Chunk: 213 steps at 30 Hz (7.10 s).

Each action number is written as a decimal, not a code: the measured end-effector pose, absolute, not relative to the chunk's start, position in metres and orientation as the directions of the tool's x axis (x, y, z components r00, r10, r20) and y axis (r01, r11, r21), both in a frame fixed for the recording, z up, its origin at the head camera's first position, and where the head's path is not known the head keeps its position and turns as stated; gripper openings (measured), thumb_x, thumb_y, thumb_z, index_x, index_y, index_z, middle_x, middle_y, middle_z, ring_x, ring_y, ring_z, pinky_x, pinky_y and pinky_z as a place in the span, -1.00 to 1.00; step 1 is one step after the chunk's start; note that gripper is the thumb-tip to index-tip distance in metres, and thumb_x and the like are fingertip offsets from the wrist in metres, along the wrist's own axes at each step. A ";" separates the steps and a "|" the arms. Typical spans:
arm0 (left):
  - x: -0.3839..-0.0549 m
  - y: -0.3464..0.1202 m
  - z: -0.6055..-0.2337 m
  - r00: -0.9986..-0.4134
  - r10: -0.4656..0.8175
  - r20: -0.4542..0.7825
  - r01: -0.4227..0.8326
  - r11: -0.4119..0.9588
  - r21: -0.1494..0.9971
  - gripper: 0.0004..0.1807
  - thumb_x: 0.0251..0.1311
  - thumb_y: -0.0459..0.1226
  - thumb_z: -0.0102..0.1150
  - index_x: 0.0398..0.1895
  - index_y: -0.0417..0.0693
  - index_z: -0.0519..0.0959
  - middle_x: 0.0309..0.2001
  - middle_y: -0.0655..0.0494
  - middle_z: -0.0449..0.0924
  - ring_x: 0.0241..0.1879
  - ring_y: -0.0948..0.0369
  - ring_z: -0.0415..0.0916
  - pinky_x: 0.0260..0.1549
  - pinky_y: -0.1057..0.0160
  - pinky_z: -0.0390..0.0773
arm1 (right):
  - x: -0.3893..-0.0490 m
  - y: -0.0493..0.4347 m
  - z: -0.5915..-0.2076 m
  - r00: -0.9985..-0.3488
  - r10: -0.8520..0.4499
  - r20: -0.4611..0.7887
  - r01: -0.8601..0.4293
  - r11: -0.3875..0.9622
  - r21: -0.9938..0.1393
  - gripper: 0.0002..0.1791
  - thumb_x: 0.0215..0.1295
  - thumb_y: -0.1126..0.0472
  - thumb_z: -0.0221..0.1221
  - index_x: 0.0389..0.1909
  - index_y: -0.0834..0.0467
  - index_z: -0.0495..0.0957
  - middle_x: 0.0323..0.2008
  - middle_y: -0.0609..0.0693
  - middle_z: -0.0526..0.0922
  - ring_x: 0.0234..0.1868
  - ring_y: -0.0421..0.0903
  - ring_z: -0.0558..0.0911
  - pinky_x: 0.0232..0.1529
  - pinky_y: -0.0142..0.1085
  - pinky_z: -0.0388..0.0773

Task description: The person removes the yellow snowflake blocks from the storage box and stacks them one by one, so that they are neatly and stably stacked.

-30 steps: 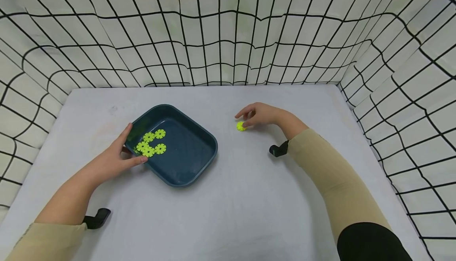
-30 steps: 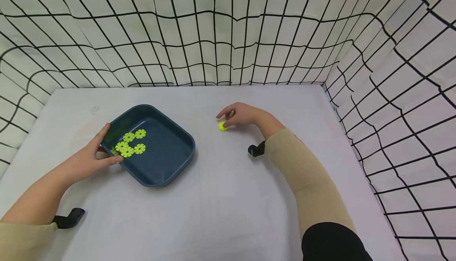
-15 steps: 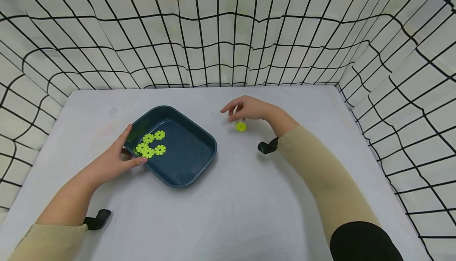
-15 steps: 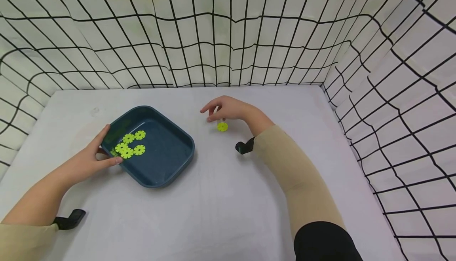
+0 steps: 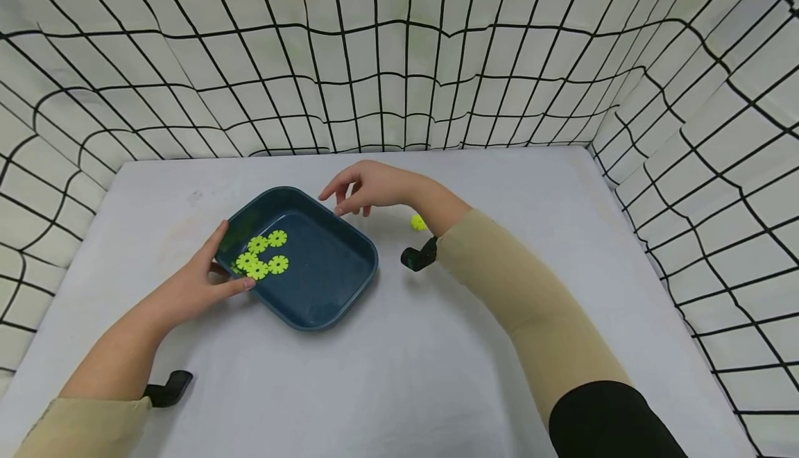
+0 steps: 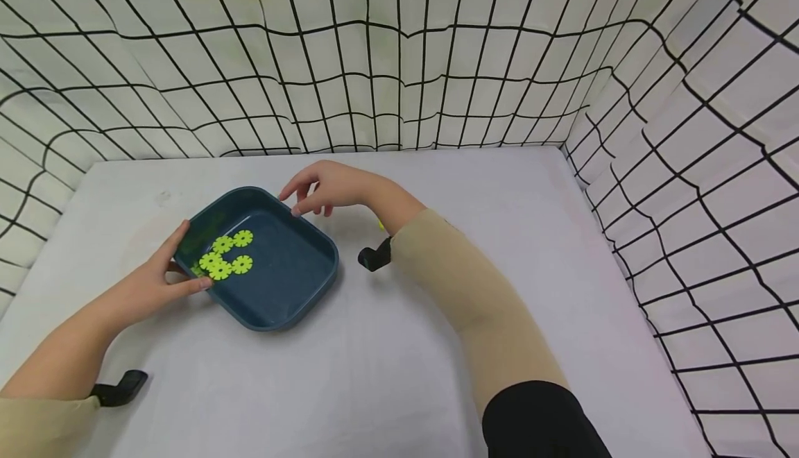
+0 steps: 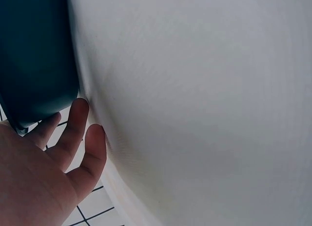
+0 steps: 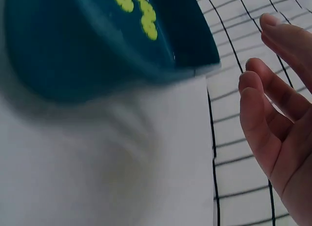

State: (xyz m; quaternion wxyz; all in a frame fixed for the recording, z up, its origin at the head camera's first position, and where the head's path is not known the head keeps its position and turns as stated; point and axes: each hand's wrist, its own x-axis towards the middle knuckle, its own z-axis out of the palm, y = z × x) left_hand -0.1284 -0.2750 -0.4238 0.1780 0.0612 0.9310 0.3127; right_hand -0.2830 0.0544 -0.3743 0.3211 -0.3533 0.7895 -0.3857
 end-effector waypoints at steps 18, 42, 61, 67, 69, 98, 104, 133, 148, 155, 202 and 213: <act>-0.130 -0.278 -0.425 -0.920 0.225 -0.321 -0.017 0.795 0.607 0.25 0.25 0.12 0.25 0.56 0.09 -0.56 0.25 -0.40 0.21 0.05 -0.16 0.34 -0.10 -0.12 0.45 | -0.263 -0.042 -0.371 -0.433 -0.852 -0.294 -0.382 0.469 -0.796 -0.57 0.31 0.11 0.31 0.20 -0.05 0.60 -0.21 -0.04 0.62 -0.27 0.01 0.61 -0.27 -0.27 0.58; -0.128 -0.278 -0.423 -0.919 0.236 -0.314 -0.010 0.785 0.619 0.23 0.26 0.11 0.23 0.56 0.10 -0.55 0.37 -0.44 0.04 0.09 -0.19 0.33 -0.07 -0.17 0.43 | -0.245 -0.091 -0.403 -0.396 -0.690 -0.606 -0.554 0.706 -0.441 -0.53 0.27 0.09 0.34 0.21 -0.21 0.56 0.23 -0.28 0.43 0.09 -0.30 0.45 0.05 -0.44 0.41; -0.128 -0.277 -0.425 -0.925 0.222 -0.309 -0.014 0.791 0.612 0.25 0.25 0.11 0.25 0.56 0.09 -0.56 0.36 -0.46 0.05 0.07 -0.20 0.34 -0.06 -0.19 0.43 | -0.233 -0.099 -0.400 -0.390 -0.668 -0.633 -0.669 0.678 -0.304 -0.74 0.28 0.17 0.33 -0.13 -0.04 0.44 -0.12 -0.17 0.46 -0.13 -0.24 0.41 -0.15 -0.40 0.33; -0.128 -0.276 -0.425 -0.924 0.219 -0.313 -0.022 0.787 0.616 0.25 0.25 0.11 0.25 0.56 0.11 -0.56 0.36 -0.47 0.05 0.08 -0.22 0.33 -0.04 -0.21 0.42 | -0.233 -0.098 -0.398 -0.406 -0.652 -0.640 -0.674 0.687 -0.272 -0.75 0.29 0.14 0.32 -0.16 -0.03 0.42 -0.18 -0.16 0.45 -0.20 -0.23 0.41 -0.20 -0.39 0.33; -0.128 -0.276 -0.425 -0.924 0.218 -0.315 -0.025 0.787 0.617 0.25 0.25 0.11 0.25 0.56 0.11 -0.56 0.36 -0.47 0.06 0.08 -0.22 0.33 -0.05 -0.20 0.44 | -0.234 -0.097 -0.398 -0.410 -0.653 -0.636 -0.684 0.682 -0.259 -0.75 0.29 0.14 0.32 -0.17 -0.03 0.41 -0.18 -0.16 0.44 -0.20 -0.23 0.41 -0.21 -0.39 0.33; -0.129 -0.279 -0.425 -0.918 0.229 -0.325 -0.026 0.781 0.623 0.25 0.25 0.11 0.25 0.56 0.09 -0.57 0.32 -0.43 0.11 0.06 -0.18 0.35 -0.09 -0.11 0.47 | -0.252 -0.062 -0.369 -0.349 -0.793 -0.498 -0.507 0.607 -0.612 -0.81 0.38 0.27 0.21 -0.10 0.04 0.76 -0.02 -0.19 0.62 -0.09 -0.16 0.61 -0.13 -0.38 0.54; -0.130 -0.278 -0.426 -0.919 0.225 -0.323 -0.024 0.787 0.617 0.25 0.25 0.13 0.24 0.56 0.11 -0.57 0.33 -0.42 0.10 0.08 -0.19 0.35 -0.09 -0.13 0.48 | -0.264 -0.043 -0.362 -0.370 -0.833 -0.411 -0.485 0.551 -0.679 -0.82 0.38 0.26 0.23 -0.13 0.04 0.76 -0.10 -0.17 0.68 -0.16 -0.08 0.61 -0.16 -0.34 0.54; -0.128 -0.278 -0.426 -0.928 0.229 -0.295 -0.002 0.786 0.618 0.26 0.23 0.09 0.28 0.56 0.10 -0.56 0.24 -0.41 0.23 0.03 -0.14 0.43 -0.11 -0.08 0.48 | -0.304 0.077 -0.373 -0.546 -0.734 -0.404 -0.258 0.605 -0.753 -0.81 0.36 0.21 0.23 -0.11 0.00 0.77 -0.22 -0.07 0.71 -0.11 0.32 0.53 -0.28 -0.23 0.44; -0.129 -0.276 -0.427 -0.927 0.225 -0.302 -0.011 0.786 0.618 0.27 0.23 0.09 0.28 0.56 0.12 -0.56 0.27 -0.41 0.19 0.03 -0.15 0.42 -0.12 -0.07 0.49 | -0.304 0.157 -0.413 -0.630 -0.622 -0.464 -0.110 0.663 -0.740 -0.80 0.37 0.18 0.21 -0.08 0.01 0.75 -0.24 0.02 0.68 -0.35 0.03 0.50 -0.24 -0.19 0.44; -0.129 -0.277 -0.426 -0.928 0.219 -0.301 -0.010 0.793 0.609 0.27 0.23 0.10 0.28 0.56 0.10 -0.56 0.26 -0.43 0.20 0.04 -0.17 0.41 -0.11 -0.10 0.49 | -0.302 0.180 -0.423 -0.681 -0.583 -0.443 -0.088 0.666 -0.740 -0.78 0.33 0.11 0.25 -0.07 0.00 0.75 -0.27 0.04 0.65 -0.40 -0.06 0.46 -0.26 -0.24 0.38; -0.129 -0.276 -0.429 -0.928 0.214 -0.305 -0.016 0.795 0.607 0.27 0.22 0.11 0.28 0.56 0.10 -0.56 0.27 -0.42 0.18 0.04 -0.17 0.38 -0.11 -0.13 0.46 | -0.293 0.189 -0.442 -0.743 -0.530 -0.410 -0.142 0.722 -0.677 -0.67 0.29 0.20 0.27 0.07 -0.04 0.70 -0.12 0.00 0.59 -0.12 -0.05 0.45 -0.11 -0.25 0.38; -0.130 -0.278 -0.428 -0.928 0.214 -0.305 -0.016 0.794 0.607 0.27 0.21 0.14 0.27 0.56 0.15 -0.56 0.18 -0.38 0.29 0.04 -0.15 0.38 -0.10 -0.11 0.45 | -0.287 0.190 -0.443 -0.730 -0.543 -0.414 -0.182 0.739 -0.648 -0.55 0.21 0.12 0.38 0.15 -0.16 0.65 -0.02 -0.04 0.51 0.05 -0.05 0.42 0.11 -0.18 0.39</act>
